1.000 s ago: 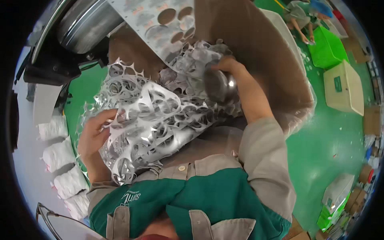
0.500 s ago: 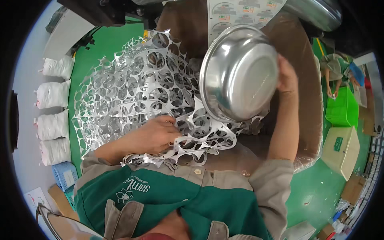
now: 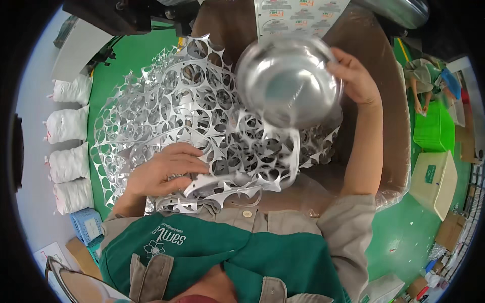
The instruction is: The person removes small, round, metallic objects from a white plastic webbing sheet and places them into a cardboard box. The person repeatedly tears the webbing to free the items and drops them into the container.
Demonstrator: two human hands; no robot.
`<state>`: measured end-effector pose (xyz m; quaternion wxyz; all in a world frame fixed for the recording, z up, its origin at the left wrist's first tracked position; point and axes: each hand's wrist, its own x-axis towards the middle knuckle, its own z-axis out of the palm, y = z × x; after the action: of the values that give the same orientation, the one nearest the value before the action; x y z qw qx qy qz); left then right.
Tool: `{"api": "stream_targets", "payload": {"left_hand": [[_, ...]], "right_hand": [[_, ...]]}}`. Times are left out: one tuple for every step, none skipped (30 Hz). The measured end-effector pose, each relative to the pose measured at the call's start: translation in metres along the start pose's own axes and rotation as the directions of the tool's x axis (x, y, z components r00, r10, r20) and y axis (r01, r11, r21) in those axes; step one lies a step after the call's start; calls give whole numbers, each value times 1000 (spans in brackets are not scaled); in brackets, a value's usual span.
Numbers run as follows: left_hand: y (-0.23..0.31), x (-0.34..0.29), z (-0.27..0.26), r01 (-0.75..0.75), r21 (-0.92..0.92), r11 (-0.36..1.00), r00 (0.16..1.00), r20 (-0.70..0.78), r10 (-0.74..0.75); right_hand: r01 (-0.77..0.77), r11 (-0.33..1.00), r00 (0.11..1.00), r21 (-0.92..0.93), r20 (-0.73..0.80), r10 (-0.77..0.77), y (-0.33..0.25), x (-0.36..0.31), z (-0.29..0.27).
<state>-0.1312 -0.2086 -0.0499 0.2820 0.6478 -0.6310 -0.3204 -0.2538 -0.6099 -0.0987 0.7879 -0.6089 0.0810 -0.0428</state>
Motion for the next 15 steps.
{"api": "stream_targets", "payload": {"left_hand": [[-2,1,1,-19,2,1000,1000,6,19],[1,2,3,6,66,998,999,-34,-3],[-1,6,3,-5,60,998,999,-36,8],[-4,11,3,-18,55,998,999,-34,20],[-5,13,3,-14,57,998,999,-50,17],[-3,15,2,21,37,999,999,-49,-19],[1,19,-1,8,67,998,995,-97,-1],[6,19,-3,24,102,994,985,-173,-6],[7,22,-6,14,133,991,970,-242,19],[2,27,-6,16,146,989,944,-328,34],[-3,36,-8,8,200,980,924,-377,69],[-13,47,-9,9,242,970,904,-418,95],[-22,55,-9,32,288,957,881,-460,109],[-44,63,3,37,280,959,846,-520,119],[-51,65,7,32,310,950,855,-502,135]], "right_hand": [[150,965,989,215,-36,-145,-2,2,8],[121,932,988,342,-131,-80,20,7,11],[114,883,972,455,-233,-5,54,7,5],[-115,984,982,134,-135,133,95,12,-10],[-310,924,951,-223,-71,301,125,22,-21],[-455,520,870,-723,-238,431,133,24,0],[-324,43,892,-945,-291,346,190,17,-15],[-333,-42,872,-942,-325,367,207,7,0],[-246,-195,883,-949,-303,359,236,-10,-10],[-126,-254,844,-959,-238,481,242,-14,-18],[11,-289,771,-957,-176,612,239,-13,-25],[-46,-181,783,-982,-148,604,219,-9,-26],[-87,-60,799,-994,-105,593,177,1,-14],[-124,55,816,-991,-71,574,130,13,-2],[-315,301,780,-900,-65,622,74,17,7]]}}
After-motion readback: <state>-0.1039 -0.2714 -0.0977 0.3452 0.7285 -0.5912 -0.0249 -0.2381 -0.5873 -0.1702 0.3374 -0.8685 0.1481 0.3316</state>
